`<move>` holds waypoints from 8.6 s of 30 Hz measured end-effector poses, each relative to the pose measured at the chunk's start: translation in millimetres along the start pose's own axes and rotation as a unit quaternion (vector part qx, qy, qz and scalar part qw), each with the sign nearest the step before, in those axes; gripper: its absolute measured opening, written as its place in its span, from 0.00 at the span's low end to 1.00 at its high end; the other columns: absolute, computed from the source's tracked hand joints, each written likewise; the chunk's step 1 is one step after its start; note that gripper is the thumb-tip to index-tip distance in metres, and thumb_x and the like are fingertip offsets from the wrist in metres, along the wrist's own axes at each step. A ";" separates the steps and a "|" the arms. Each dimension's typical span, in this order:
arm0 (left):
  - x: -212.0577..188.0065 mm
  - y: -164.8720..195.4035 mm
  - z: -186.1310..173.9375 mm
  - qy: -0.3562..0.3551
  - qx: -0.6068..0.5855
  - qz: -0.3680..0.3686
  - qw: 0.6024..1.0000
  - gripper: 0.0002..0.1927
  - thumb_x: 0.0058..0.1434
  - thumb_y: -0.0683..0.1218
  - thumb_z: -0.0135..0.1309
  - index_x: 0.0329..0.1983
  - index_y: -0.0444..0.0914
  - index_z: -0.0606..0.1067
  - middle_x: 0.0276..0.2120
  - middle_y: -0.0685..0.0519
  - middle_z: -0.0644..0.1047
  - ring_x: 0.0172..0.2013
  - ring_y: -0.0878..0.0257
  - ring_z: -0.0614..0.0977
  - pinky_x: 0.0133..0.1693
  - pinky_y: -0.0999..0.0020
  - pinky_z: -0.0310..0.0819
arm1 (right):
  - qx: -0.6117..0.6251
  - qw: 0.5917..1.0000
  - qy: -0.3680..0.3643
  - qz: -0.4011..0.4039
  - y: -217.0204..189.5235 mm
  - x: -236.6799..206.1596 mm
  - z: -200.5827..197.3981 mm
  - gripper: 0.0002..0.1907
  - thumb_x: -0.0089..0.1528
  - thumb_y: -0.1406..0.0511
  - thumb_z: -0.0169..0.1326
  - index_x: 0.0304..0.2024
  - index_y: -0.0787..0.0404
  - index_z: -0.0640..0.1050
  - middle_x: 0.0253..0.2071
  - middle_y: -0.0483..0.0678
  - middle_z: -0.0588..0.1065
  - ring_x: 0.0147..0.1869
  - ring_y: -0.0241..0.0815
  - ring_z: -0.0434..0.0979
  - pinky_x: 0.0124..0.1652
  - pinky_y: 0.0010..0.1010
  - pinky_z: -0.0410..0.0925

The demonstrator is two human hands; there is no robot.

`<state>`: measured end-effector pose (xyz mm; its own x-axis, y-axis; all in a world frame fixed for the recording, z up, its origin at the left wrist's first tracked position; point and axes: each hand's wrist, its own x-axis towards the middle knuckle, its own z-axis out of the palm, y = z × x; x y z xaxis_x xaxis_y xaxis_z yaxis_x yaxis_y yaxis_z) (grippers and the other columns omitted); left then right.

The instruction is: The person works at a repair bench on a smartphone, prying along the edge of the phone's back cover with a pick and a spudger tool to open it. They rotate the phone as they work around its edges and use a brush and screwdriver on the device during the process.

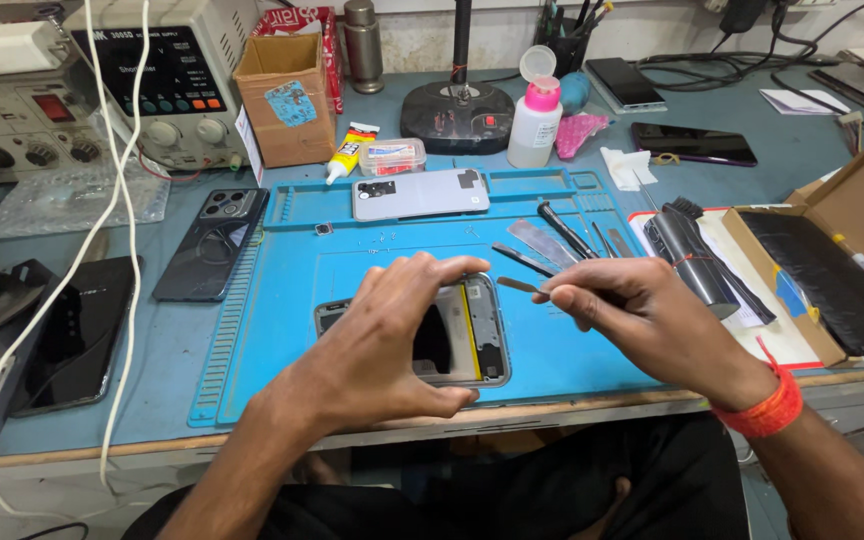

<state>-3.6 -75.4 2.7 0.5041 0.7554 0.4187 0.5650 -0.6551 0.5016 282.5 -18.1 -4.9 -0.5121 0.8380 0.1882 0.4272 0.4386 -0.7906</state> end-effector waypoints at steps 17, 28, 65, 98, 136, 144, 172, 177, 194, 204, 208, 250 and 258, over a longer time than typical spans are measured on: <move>-1.8 -0.5 -1.2 -0.005 -0.022 -0.002 1.000 0.51 0.40 0.52 0.73 0.69 0.44 0.64 0.46 0.49 0.72 0.51 0.51 0.72 0.57 0.56 0.64 | 0.046 0.999 -0.018 0.014 1.1 -0.3 2.1 0.16 0.66 0.59 0.54 0.40 0.66 0.85 0.21 0.40 0.71 0.27 0.28 0.67 0.26 0.22 0.62; -0.3 2.9 -2.8 -0.006 -0.023 -0.003 1.000 0.52 0.39 0.52 0.73 0.70 0.46 0.63 0.47 0.49 0.71 0.51 0.51 0.72 0.56 0.55 0.65 | 0.001 0.999 -0.033 0.021 -11.7 0.6 -2.7 0.14 0.64 0.60 0.56 0.39 0.66 0.85 0.20 0.40 0.71 0.25 0.27 0.64 0.23 0.24 0.60; -1.6 9.1 -18.3 -0.065 -0.115 -0.053 0.990 0.50 0.38 0.49 0.69 0.69 0.47 0.65 0.54 0.52 0.73 0.56 0.52 0.73 0.60 0.56 0.68 | -0.135 0.985 -0.102 -0.016 -61.6 21.1 -22.5 0.14 0.62 0.59 0.57 0.39 0.60 0.86 0.14 0.47 0.70 0.19 0.35 0.59 0.20 0.31 0.55; 8.8 8.7 -19.7 -0.085 -0.149 -0.092 0.981 0.47 0.36 0.47 0.69 0.64 0.47 0.67 0.49 0.51 0.74 0.53 0.54 0.75 0.56 0.59 0.72 | -0.144 0.985 -0.067 -0.062 -62.7 25.2 -22.6 0.12 0.60 0.60 0.58 0.39 0.61 0.85 0.16 0.45 0.73 0.20 0.34 0.64 0.20 0.30 0.61; 8.6 -18.2 18.1 0.224 -0.010 0.031 0.974 0.55 0.45 0.51 0.75 0.73 0.45 0.57 0.54 0.47 0.69 0.56 0.48 0.72 0.58 0.52 0.67 | 0.100 0.993 -0.068 -0.014 -40.0 31.6 3.6 0.09 0.61 0.68 0.62 0.42 0.68 0.85 0.26 0.36 0.74 0.28 0.22 0.65 0.25 0.18 0.61; 8.0 -18.4 20.1 0.222 0.017 0.066 0.973 0.53 0.43 0.50 0.76 0.71 0.46 0.59 0.50 0.49 0.70 0.54 0.50 0.73 0.56 0.53 0.66 | 0.070 0.985 -0.138 -0.081 -53.2 37.5 -3.7 0.10 0.61 0.69 0.62 0.44 0.66 0.85 0.28 0.35 0.80 0.32 0.20 0.71 0.27 0.19 0.65; 14.2 3.1 24.6 0.141 -0.021 0.043 0.989 0.36 0.56 0.45 0.67 0.67 0.40 0.67 0.47 0.47 0.79 0.48 0.49 0.79 0.52 0.56 0.71 | -0.057 0.994 -0.036 -0.084 -44.3 27.8 -19.8 0.12 0.54 0.71 0.65 0.41 0.60 0.87 0.21 0.39 0.74 0.24 0.24 0.62 0.22 0.21 0.57; 18.6 5.7 26.0 0.079 -0.009 -0.047 0.996 0.17 0.55 0.48 0.66 0.46 0.39 0.79 0.35 0.47 0.82 0.40 0.48 0.81 0.45 0.58 0.72 | -0.130 0.975 -0.051 -0.174 -46.8 23.6 -24.7 0.12 0.48 0.70 0.66 0.36 0.60 0.86 0.22 0.41 0.80 0.20 0.27 0.67 0.20 0.23 0.61; 26.7 10.9 41.4 0.047 0.090 0.014 0.995 0.10 0.51 0.45 0.67 0.35 0.40 0.79 0.25 0.49 0.80 0.33 0.51 0.83 0.55 0.54 0.71 | -0.205 0.950 -0.167 -0.163 -20.8 17.7 -15.2 0.18 0.47 0.69 0.62 0.40 0.64 0.81 0.30 0.50 0.80 0.27 0.46 0.81 0.28 0.35 0.72; 25.7 15.3 44.9 0.049 0.085 0.001 0.995 0.13 0.49 0.43 0.67 0.38 0.38 0.79 0.28 0.50 0.82 0.33 0.51 0.84 0.60 0.52 0.69 | -0.231 0.937 -0.164 -0.205 -8.2 11.4 -18.4 0.20 0.49 0.66 0.65 0.43 0.62 0.79 0.32 0.49 0.80 0.33 0.49 0.83 0.32 0.38 0.73; 25.6 14.6 46.2 0.051 0.093 -0.001 0.994 0.13 0.50 0.43 0.67 0.38 0.38 0.79 0.28 0.49 0.82 0.32 0.51 0.84 0.60 0.52 0.69 | -0.257 0.929 -0.149 -0.220 -2.6 9.6 -16.7 0.20 0.49 0.64 0.66 0.43 0.61 0.78 0.31 0.49 0.80 0.33 0.50 0.82 0.31 0.40 0.72; 47.7 -18.9 4.2 -0.027 -0.120 -0.082 0.989 0.25 0.45 0.46 0.70 0.49 0.43 0.82 0.37 0.54 0.86 0.37 0.66 0.87 0.42 0.68 0.81 | 0.040 0.992 -0.110 -0.044 24.9 3.1 13.7 0.06 0.59 0.70 0.57 0.36 0.66 0.84 0.21 0.36 0.70 0.26 0.24 0.62 0.24 0.23 0.59; 50.2 -16.5 3.9 -0.024 -0.126 -0.075 0.989 0.26 0.44 0.47 0.70 0.50 0.46 0.82 0.38 0.54 0.86 0.37 0.66 0.87 0.42 0.68 0.81 | -0.060 0.993 -0.052 -0.087 17.0 1.9 17.0 0.08 0.54 0.71 0.58 0.37 0.64 0.83 0.17 0.41 0.66 0.22 0.28 0.61 0.23 0.25 0.59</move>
<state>14.9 -26.8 12.5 0.4607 0.8384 0.2914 0.4582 -0.5058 0.7309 276.1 -14.6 -27.9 -0.6567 0.7117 0.2496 0.4089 0.6140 -0.6751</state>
